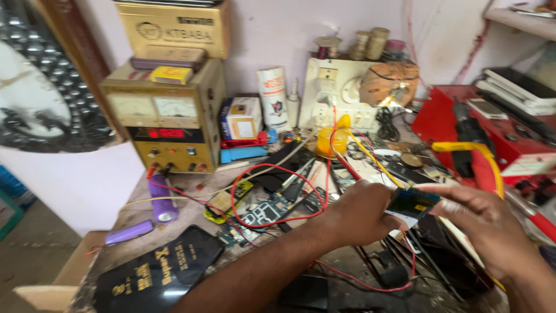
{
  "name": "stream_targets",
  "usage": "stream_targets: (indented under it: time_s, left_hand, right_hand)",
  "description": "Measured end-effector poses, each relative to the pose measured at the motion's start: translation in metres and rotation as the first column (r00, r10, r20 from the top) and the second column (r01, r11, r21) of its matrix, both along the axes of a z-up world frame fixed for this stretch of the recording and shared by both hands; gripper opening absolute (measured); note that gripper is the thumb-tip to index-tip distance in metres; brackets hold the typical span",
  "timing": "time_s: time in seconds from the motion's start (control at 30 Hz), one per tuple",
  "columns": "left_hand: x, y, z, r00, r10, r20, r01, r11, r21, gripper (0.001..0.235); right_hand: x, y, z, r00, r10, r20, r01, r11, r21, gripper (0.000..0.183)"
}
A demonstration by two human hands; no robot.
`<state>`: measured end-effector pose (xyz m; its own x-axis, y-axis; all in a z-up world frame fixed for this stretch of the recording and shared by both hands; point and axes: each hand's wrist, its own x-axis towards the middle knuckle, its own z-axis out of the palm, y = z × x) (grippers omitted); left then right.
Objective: The person disassembles a mobile phone, removes the battery, and uses multimeter probes to test points on the motherboard. The person then reassembles the phone components.
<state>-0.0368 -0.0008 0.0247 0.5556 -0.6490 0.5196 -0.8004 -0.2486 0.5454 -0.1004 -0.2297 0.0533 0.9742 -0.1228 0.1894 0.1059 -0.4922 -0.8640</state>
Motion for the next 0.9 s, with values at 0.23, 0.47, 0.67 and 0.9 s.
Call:
stream_targets:
  time_s: [0.23,0.47,0.67,0.9]
  left_hand:
    - [-0.046,-0.007,0.013,0.923,-0.248,0.294,0.237,0.969,0.073,0.017]
    - [-0.06,-0.004,0.019,0.775,-0.292,0.56,0.318,0.947,0.053,0.024]
    - [-0.058,-0.005,0.026,0.775,-0.358,0.521,0.44,0.897,-0.037,0.023]
    - [-0.059,0.0,0.034,0.794,-0.395,0.462,0.465,0.884,-0.042,0.02]
  right_hand:
    - [0.002,0.002,0.026,0.936,0.139,-0.323,-0.164,0.985,-0.052,0.038]
    - [-0.022,-0.004,0.042,0.903,0.427,-0.055,-0.383,0.854,0.352,0.038]
    - [-0.029,0.004,0.047,0.935,0.354,-0.026,-0.347,0.927,0.142,0.036]
    - [-0.03,0.01,0.054,0.949,0.314,0.026,-0.314,0.938,0.146,0.032]
